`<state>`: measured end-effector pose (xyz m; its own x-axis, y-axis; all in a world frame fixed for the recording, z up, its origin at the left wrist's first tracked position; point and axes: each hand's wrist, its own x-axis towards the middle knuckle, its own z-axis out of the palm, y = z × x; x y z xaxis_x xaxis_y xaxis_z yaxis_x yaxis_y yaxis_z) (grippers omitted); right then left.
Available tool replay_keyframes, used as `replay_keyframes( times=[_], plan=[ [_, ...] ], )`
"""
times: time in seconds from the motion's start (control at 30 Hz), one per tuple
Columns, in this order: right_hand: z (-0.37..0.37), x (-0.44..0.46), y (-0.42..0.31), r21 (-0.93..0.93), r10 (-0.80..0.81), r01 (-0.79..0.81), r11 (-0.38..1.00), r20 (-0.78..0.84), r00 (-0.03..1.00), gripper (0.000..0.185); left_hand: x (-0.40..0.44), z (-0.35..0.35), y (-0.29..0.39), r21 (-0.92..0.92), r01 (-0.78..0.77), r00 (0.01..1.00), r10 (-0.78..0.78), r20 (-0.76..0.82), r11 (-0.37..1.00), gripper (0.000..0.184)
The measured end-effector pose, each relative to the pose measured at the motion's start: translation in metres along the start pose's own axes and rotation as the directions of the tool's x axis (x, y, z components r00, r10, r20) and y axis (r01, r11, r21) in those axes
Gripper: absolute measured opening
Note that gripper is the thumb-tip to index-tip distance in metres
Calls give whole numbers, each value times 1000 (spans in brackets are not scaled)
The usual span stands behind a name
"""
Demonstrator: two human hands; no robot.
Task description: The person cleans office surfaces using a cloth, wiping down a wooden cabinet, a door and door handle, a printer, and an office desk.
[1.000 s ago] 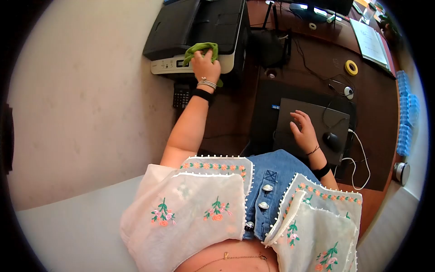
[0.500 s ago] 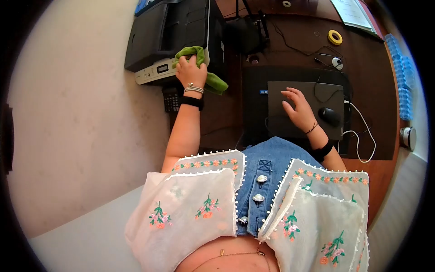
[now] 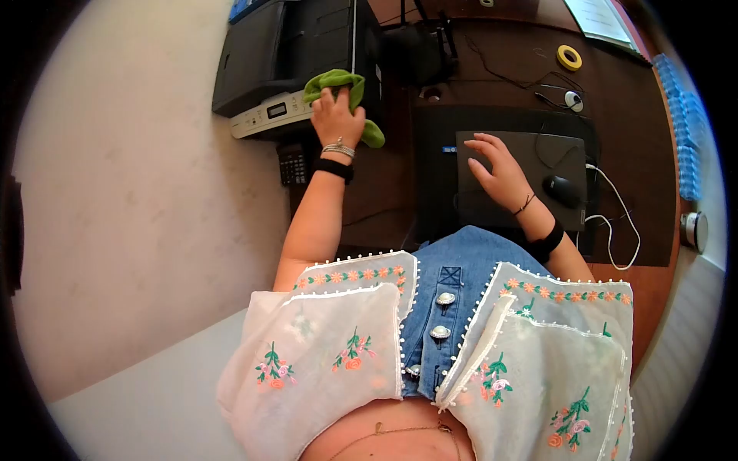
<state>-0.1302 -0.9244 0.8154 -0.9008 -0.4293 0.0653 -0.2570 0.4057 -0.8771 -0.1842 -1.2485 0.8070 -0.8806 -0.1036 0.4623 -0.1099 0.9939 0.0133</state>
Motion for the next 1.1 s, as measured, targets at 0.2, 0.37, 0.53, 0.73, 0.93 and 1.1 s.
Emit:
replay_keyframes(
  times=[0.2,0.37,0.53,0.73,0.93,1.1],
  plan=[
    [-5,-29,33,18,117,-116,993,-54,992,30,-29,-5,-40,-76,42,998,-37,58,996,43],
    [-1,-34,37,35,152,-151,988,-19,988,30,-26,-14,-45,-186,154,984,-168,-61,970,38],
    [-4,-11,16,1,33,-33,999,-31,999,30,11,2,10,-48,117,993,-116,38,992,42],
    [-4,-6,12,17,27,-26,1000,-27,999,30,5,6,13,33,12,1000,-12,0,999,41],
    [4,-12,20,4,71,-72,997,54,996,30,-6,0,9,24,-221,975,222,-29,975,42],
    [-3,-5,26,-8,8,-8,1000,-7,1000,33,-22,-1,-25,-126,-164,986,165,2,978,51]
  ],
)
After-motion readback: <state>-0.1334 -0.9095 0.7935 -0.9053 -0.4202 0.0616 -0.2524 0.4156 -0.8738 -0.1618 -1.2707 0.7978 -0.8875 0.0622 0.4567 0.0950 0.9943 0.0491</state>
